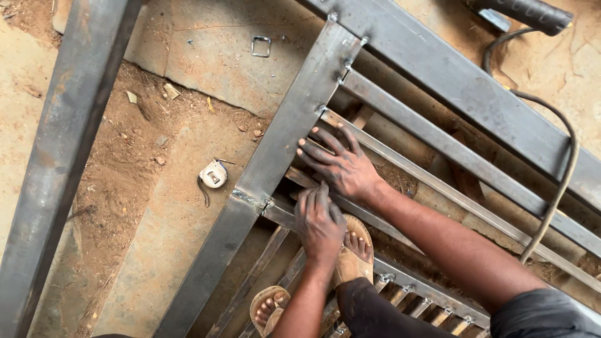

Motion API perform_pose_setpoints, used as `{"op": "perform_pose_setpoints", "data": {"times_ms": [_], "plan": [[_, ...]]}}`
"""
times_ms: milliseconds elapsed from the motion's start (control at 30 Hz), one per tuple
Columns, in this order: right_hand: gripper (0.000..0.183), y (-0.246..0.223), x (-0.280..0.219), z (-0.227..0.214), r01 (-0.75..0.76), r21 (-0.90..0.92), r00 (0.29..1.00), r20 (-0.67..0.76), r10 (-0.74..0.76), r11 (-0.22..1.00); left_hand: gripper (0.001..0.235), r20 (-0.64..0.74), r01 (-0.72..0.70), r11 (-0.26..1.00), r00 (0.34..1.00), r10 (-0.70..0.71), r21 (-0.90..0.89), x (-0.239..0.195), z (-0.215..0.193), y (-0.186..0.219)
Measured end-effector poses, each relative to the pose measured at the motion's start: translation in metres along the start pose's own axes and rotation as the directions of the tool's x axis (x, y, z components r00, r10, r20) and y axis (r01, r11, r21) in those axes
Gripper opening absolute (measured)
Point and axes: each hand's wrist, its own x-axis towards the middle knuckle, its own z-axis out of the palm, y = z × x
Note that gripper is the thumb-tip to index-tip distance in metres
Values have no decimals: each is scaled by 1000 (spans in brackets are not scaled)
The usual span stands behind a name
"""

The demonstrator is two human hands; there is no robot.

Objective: The person uses a welding tool to join metal bars to a frame, measures distances with a tape measure, and positions small metal supports by hand.

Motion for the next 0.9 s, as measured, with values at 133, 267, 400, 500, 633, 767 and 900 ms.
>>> {"op": "perform_pose_setpoints", "data": {"times_ms": [133,267,400,500,633,767,900], "plan": [[61,1,5,-11,34,56,999,9,-34,998,50,182,-140,990,974,133,27,-14,-5,-5],[65,25,7,-7,77,199,992,83,-95,977,76,365,-221,968,917,164,121,-3,6,7],[56,137,7,27,-388,146,910,-95,404,910,86,591,-272,928,803,74,253,11,12,29],[71,266,-23,-1,-753,117,585,-329,741,647,89,700,-335,856,712,-43,394,27,8,42],[111,357,-46,-36,-919,20,389,-102,915,393,78,734,-274,891,673,-91,361,29,-3,56],[96,394,-58,-19,-922,-105,383,-85,920,374,76,811,-357,852,572,-124,383,31,-8,59],[62,396,-67,-7,-832,-172,554,-212,805,528,70,715,-291,876,694,-83,384,23,-5,55]]}}
